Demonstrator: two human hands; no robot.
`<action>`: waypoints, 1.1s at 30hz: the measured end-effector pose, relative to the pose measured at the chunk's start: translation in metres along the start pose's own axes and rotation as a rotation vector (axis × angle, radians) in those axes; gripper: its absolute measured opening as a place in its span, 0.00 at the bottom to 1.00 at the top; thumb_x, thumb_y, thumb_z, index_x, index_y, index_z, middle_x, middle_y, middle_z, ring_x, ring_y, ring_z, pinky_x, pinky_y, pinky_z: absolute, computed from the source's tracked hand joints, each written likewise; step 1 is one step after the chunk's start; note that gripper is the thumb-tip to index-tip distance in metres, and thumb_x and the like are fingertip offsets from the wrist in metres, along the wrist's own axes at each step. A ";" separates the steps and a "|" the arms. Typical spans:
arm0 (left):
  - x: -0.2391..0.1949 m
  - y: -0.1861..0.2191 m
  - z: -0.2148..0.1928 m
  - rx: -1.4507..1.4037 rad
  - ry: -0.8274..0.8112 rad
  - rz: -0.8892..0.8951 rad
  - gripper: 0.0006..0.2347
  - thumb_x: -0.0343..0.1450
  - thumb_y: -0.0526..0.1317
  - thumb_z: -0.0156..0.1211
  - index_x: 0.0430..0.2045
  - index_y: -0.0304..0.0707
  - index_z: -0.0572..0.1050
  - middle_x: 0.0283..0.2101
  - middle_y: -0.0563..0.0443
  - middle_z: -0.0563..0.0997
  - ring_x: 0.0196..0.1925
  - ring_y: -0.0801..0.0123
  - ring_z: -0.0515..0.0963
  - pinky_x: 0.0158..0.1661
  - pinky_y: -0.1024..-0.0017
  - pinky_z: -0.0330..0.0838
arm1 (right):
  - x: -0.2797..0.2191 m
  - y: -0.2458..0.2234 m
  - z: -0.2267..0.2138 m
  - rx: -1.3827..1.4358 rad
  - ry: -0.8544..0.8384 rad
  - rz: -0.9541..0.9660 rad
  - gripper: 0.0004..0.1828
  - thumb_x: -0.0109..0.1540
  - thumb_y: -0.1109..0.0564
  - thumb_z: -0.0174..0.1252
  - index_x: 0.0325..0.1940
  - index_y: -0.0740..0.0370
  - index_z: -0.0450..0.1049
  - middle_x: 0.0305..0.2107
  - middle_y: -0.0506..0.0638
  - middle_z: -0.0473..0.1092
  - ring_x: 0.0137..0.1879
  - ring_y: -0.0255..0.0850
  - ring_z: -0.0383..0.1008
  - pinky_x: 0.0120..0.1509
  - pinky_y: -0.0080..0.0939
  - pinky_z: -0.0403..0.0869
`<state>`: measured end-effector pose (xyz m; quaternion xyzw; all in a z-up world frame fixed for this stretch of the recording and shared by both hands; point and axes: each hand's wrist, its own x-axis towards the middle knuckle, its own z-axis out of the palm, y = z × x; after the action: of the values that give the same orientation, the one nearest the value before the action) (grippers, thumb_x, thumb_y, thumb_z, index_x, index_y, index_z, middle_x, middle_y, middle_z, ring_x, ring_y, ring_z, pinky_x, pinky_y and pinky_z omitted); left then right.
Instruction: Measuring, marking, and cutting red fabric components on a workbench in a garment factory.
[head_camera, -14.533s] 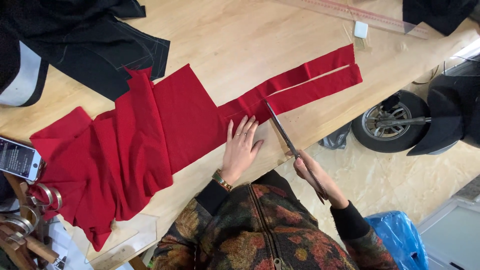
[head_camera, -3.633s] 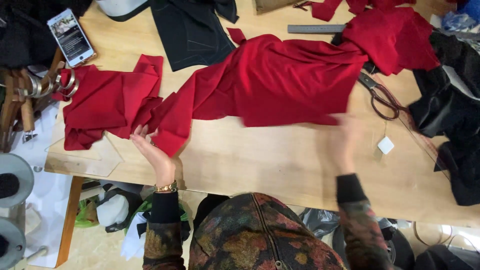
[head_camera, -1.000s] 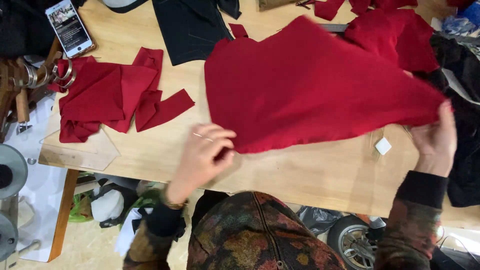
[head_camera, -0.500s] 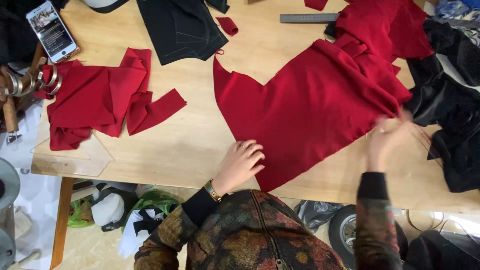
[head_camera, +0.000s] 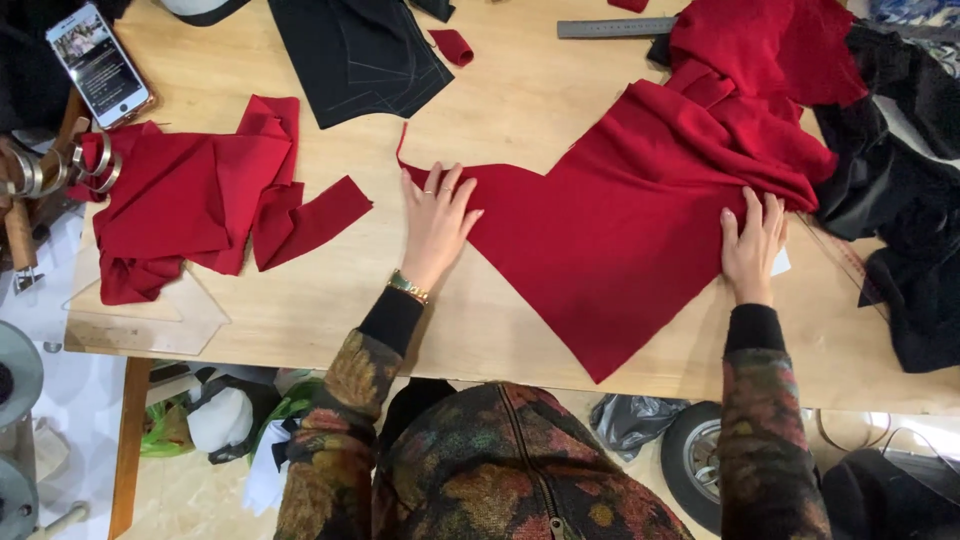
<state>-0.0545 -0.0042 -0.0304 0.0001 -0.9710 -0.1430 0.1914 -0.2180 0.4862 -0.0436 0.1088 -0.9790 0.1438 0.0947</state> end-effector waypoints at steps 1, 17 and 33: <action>-0.002 -0.003 -0.002 -0.003 -0.003 -0.011 0.18 0.74 0.50 0.61 0.56 0.43 0.75 0.63 0.42 0.73 0.69 0.45 0.67 0.64 0.27 0.45 | 0.001 0.006 0.002 -0.004 0.019 -0.039 0.26 0.75 0.43 0.50 0.75 0.54 0.62 0.67 0.63 0.55 0.75 0.66 0.51 0.73 0.74 0.50; -0.102 -0.146 -0.052 0.246 0.117 -0.295 0.19 0.75 0.45 0.62 0.61 0.46 0.69 0.60 0.49 0.70 0.65 0.54 0.69 0.61 0.46 0.62 | -0.205 -0.140 -0.015 0.001 -0.153 -0.104 0.35 0.63 0.39 0.59 0.74 0.41 0.64 0.72 0.56 0.54 0.81 0.55 0.46 0.79 0.62 0.47; -0.062 0.053 -0.087 -0.804 -0.535 0.259 0.08 0.71 0.35 0.60 0.43 0.44 0.78 0.42 0.42 0.85 0.48 0.43 0.82 0.50 0.52 0.74 | -0.191 -0.312 -0.043 0.998 -0.301 0.033 0.46 0.58 0.61 0.69 0.76 0.64 0.55 0.61 0.60 0.65 0.66 0.50 0.69 0.71 0.48 0.66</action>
<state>0.0383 0.0257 0.0385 -0.2311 -0.8462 -0.4759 -0.0631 0.0463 0.2432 0.0366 0.1448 -0.7955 0.5775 -0.1127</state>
